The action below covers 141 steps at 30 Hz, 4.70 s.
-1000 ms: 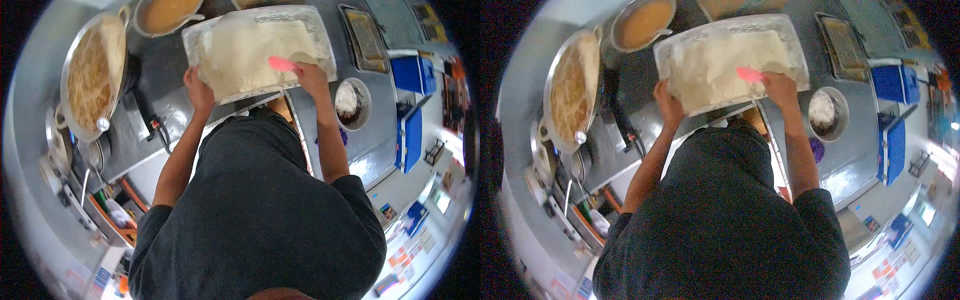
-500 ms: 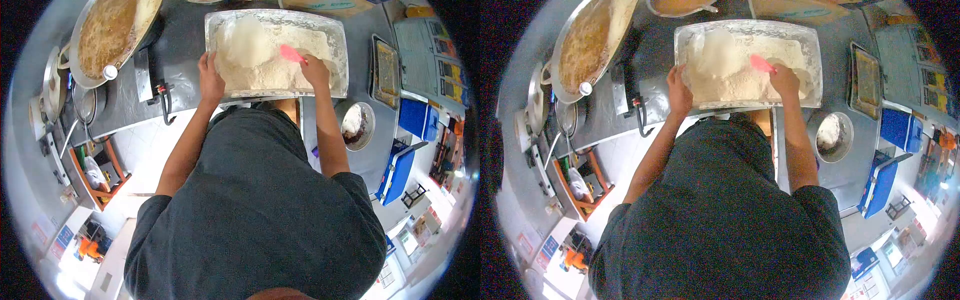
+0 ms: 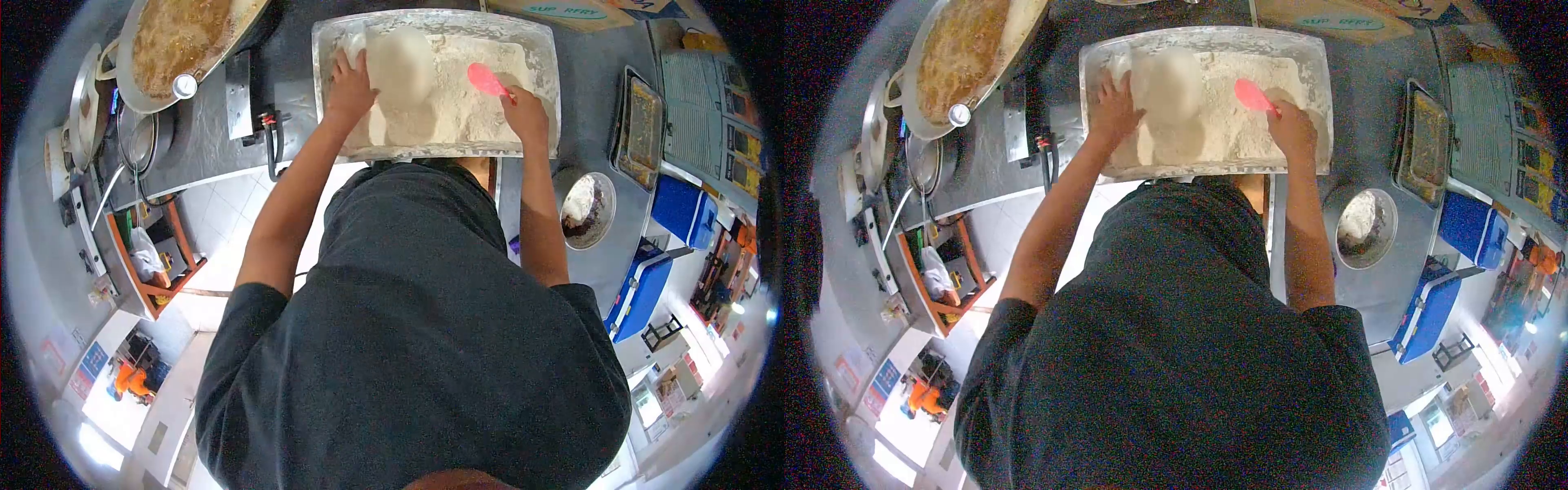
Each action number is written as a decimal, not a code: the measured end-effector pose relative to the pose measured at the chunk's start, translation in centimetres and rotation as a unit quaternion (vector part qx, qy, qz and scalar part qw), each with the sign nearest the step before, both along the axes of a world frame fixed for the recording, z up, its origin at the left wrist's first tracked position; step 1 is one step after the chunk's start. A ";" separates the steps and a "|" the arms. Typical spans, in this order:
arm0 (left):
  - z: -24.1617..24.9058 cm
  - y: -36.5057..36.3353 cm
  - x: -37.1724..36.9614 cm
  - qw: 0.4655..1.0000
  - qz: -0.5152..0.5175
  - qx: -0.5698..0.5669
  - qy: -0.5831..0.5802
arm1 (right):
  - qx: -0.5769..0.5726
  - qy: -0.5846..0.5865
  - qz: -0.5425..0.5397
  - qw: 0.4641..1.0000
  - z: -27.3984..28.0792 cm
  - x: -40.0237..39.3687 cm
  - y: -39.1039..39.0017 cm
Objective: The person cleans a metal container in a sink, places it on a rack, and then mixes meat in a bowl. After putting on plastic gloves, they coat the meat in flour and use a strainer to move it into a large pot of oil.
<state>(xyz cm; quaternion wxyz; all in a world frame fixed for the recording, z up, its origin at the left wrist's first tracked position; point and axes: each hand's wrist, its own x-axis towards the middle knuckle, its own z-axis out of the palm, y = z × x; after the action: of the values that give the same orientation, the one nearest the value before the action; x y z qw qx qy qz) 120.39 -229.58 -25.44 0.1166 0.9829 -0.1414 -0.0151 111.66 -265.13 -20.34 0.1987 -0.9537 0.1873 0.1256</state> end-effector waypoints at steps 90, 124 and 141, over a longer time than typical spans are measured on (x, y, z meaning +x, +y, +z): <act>-20.7 13.5 -33.9 0.821 -0.035 -0.386 0.420 | 0.068 -0.300 -0.339 0.889 -2.7 -55.4 10.5; -18.8 -19.2 -113.5 0.570 -0.466 0.429 0.523 | 0.436 0.017 -0.885 0.163 -17.8 -124.2 67.7; -14.7 -46.0 -153.0 0.550 -0.574 0.431 0.428 | 0.263 -0.148 -0.938 0.171 -21.9 -161.0 37.5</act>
<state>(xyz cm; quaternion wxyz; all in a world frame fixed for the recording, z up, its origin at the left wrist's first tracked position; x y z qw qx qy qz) -32.66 -275.58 -40.16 -0.3076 0.5029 -0.5856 -0.5564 -49.30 -227.60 -42.25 0.4306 0.0467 0.8640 -0.2566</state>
